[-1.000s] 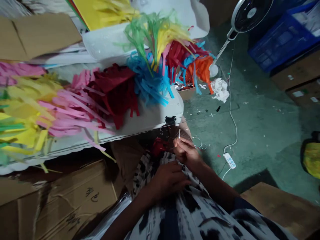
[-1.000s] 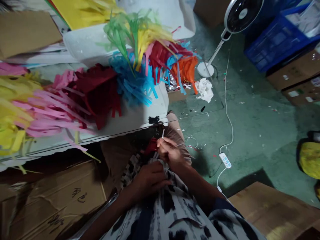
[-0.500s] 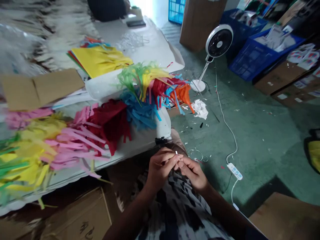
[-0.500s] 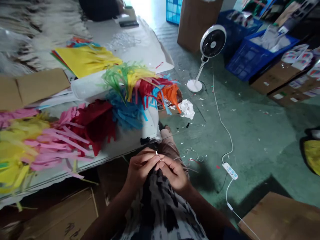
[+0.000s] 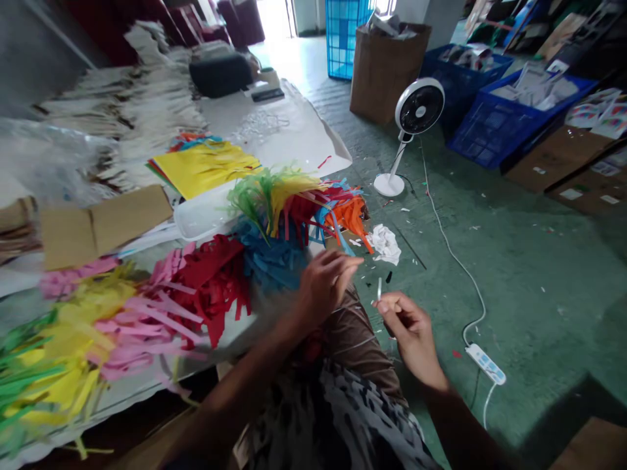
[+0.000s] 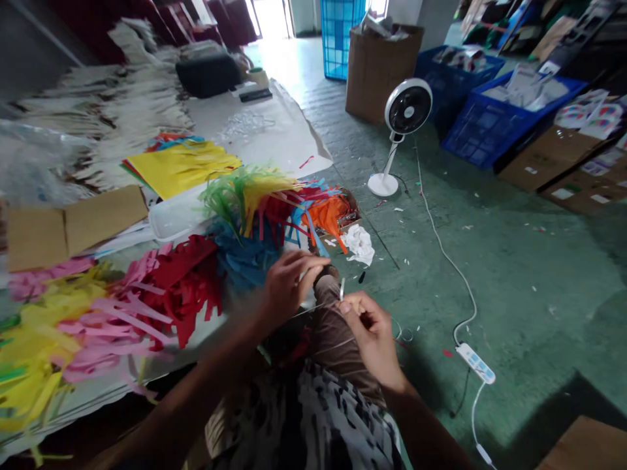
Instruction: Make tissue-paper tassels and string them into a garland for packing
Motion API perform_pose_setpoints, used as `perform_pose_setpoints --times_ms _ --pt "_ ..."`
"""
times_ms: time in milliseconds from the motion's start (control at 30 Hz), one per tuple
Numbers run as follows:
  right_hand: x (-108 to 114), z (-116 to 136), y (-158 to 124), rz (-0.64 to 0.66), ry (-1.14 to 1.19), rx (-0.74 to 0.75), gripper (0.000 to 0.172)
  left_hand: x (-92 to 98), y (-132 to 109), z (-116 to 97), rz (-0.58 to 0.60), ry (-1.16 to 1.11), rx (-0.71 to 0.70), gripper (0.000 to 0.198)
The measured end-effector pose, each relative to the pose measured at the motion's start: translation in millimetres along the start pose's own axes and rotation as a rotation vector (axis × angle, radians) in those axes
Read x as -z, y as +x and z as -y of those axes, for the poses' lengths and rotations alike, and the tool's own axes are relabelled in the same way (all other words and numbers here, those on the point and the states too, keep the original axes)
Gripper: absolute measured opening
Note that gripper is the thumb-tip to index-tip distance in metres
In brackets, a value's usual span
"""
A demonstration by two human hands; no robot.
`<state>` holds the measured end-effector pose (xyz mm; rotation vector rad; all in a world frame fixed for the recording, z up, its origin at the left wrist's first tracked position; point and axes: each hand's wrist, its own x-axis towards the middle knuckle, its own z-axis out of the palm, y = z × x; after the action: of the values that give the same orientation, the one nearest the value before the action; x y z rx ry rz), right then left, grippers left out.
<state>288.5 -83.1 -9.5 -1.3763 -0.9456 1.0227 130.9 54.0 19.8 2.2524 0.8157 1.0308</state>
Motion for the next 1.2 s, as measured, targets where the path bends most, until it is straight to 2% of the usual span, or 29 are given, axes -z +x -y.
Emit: perform_pose_setpoints --times_ms 67,167,233,333,433,533,633,733,833,967,1067,1200 --pt "5.5 2.0 11.1 -0.083 0.008 0.004 0.026 -2.6 33.0 18.8 0.083 0.183 -0.117 0.026" --pt "12.9 5.8 33.9 -0.117 -0.055 0.096 0.025 -12.2 71.3 40.8 0.247 0.312 -0.169 0.028" --pt "17.5 8.6 53.8 -0.093 -0.171 0.162 0.026 -19.4 85.6 50.3 0.33 0.347 -0.175 0.029" --pt "23.8 11.4 83.0 -0.057 -0.41 0.219 0.029 -24.0 93.9 58.5 0.398 0.368 -0.184 0.027" --pt "28.0 11.3 98.1 -0.087 -0.586 0.23 0.032 -17.9 96.5 61.2 0.383 0.348 -0.193 0.022" --pt "29.7 8.6 95.0 -0.133 -0.682 0.19 0.034 -6.2 101.0 57.8 0.24 0.218 -0.195 0.02" --pt "30.4 5.3 84.2 -0.154 -0.79 0.177 0.031 2.8 107.7 48.5 0.062 0.014 -0.145 0.019" --pt "30.5 5.1 76.4 -0.168 -0.818 0.199 0.03 6.9 114.3 37.1 -0.067 -0.128 -0.012 0.016" --pt "29.2 13.1 72.1 -0.209 -0.64 0.273 0.03 11.5 118.3 24.1 -0.169 -0.251 0.069 0.016" --pt "24.0 39.3 60.6 -0.317 -0.263 0.339 0.025 20.4 109.0 -6.7 -0.245 -0.29 0.007 0.01" --pt "17.7 64.1 47.1 -0.382 -0.093 0.367 0.022 20.8 86.4 -38.5 -0.179 -0.299 -0.012 0.005" --pt "8.3 86.0 34.8 -0.302 -0.03 0.372 0.026 14.8 50.1 -67.6 0.029 -0.396 0.071 0.002"
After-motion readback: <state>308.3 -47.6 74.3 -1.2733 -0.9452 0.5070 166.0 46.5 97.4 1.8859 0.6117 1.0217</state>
